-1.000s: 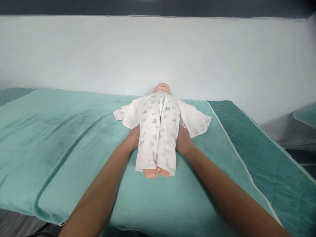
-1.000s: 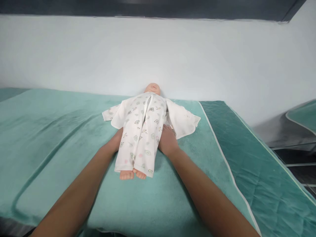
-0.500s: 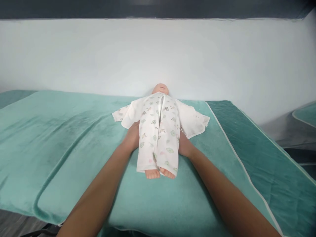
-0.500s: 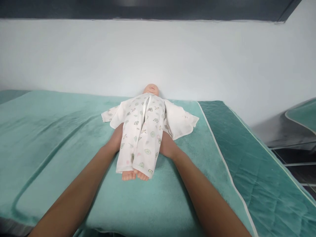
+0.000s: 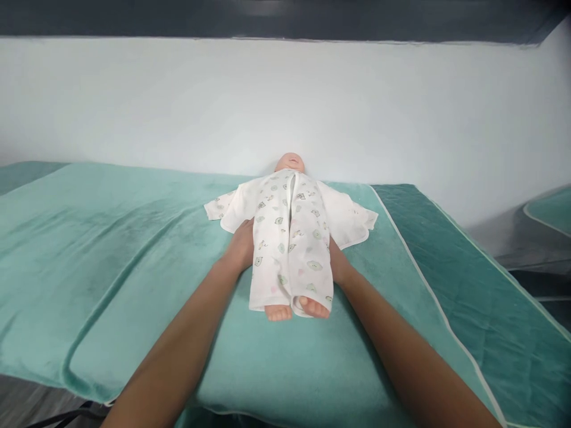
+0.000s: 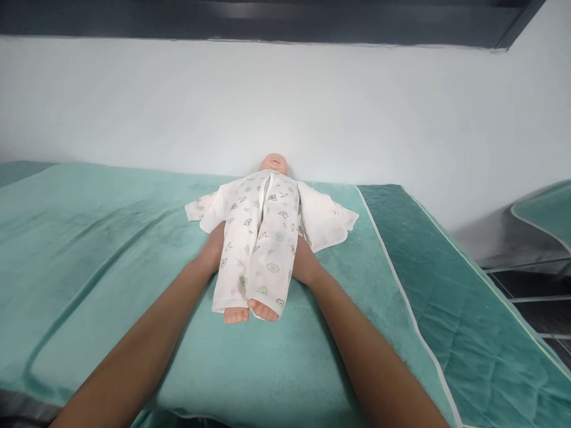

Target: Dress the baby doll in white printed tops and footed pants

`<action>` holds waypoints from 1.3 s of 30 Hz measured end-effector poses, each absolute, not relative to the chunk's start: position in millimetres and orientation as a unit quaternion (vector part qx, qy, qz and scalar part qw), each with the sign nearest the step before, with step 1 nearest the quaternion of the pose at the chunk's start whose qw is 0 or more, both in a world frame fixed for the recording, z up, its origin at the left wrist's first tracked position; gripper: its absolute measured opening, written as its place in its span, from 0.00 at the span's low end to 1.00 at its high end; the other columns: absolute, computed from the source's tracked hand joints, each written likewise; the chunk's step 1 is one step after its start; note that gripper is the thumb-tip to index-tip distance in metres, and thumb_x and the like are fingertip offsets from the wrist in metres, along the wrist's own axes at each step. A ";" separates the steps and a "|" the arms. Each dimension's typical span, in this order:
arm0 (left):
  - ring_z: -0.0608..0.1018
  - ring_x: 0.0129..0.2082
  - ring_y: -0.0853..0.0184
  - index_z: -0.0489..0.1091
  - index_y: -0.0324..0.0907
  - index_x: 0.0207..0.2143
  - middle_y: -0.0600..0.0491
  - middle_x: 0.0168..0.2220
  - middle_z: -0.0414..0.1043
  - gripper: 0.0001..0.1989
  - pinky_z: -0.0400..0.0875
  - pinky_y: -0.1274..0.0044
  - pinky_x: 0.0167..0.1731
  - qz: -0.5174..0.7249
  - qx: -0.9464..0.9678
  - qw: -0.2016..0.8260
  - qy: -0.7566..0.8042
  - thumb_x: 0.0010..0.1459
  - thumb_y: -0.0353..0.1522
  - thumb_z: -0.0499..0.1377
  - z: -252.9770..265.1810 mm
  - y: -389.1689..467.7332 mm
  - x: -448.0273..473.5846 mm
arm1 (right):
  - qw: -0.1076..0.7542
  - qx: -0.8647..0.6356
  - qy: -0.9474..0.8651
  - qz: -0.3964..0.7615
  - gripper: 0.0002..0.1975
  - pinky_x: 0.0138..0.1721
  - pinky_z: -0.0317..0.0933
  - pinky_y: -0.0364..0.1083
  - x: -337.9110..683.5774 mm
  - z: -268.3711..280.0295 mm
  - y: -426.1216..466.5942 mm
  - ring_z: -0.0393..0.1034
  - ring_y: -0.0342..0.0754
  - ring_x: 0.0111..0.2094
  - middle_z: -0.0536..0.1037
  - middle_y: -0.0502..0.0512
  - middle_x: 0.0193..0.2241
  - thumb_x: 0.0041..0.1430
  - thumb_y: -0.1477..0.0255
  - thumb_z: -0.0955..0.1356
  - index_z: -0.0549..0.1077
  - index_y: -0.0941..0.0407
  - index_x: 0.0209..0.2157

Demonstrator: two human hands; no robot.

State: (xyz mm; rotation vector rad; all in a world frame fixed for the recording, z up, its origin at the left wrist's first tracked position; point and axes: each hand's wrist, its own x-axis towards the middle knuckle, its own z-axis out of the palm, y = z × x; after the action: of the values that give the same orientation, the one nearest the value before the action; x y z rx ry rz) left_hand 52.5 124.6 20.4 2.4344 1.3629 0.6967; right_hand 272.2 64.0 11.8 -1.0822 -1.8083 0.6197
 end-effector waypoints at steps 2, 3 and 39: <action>0.74 0.41 0.54 0.72 0.42 0.35 0.44 0.42 0.75 0.15 0.68 0.65 0.42 0.251 0.844 0.118 0.459 0.59 0.40 0.50 17.7 125.9 49.4 | 0.438 -0.452 -0.742 0.232 0.24 0.60 0.61 0.58 272.9 10.6 63.8 0.70 0.61 0.55 0.79 0.57 0.48 0.57 0.52 0.66 0.75 0.47 0.52; 0.74 0.41 0.54 0.72 0.42 0.34 0.44 0.42 0.75 0.15 0.68 0.65 0.42 0.258 0.849 0.111 0.448 0.60 0.39 0.50 16.5 126.2 47.2 | 0.430 -0.458 -0.746 0.221 0.24 0.59 0.62 0.59 273.7 9.5 64.0 0.69 0.61 0.55 0.79 0.57 0.48 0.58 0.54 0.66 0.75 0.48 0.52; 0.68 0.54 0.45 0.70 0.42 0.48 0.40 0.53 0.69 0.19 0.63 0.55 0.51 0.255 0.613 0.005 0.748 0.57 0.40 0.55 5.3 131.1 6.7 | 0.206 -0.849 -0.483 0.058 0.19 0.35 0.59 0.52 376.3 2.1 70.9 0.71 0.58 0.35 0.76 0.63 0.33 0.54 0.55 0.65 0.73 0.56 0.37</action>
State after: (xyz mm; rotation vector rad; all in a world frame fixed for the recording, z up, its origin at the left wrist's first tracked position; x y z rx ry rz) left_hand 6.7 131.1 5.3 1.9186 2.3429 0.7991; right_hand 376.3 70.9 2.1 -2.3650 -1.3461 0.1607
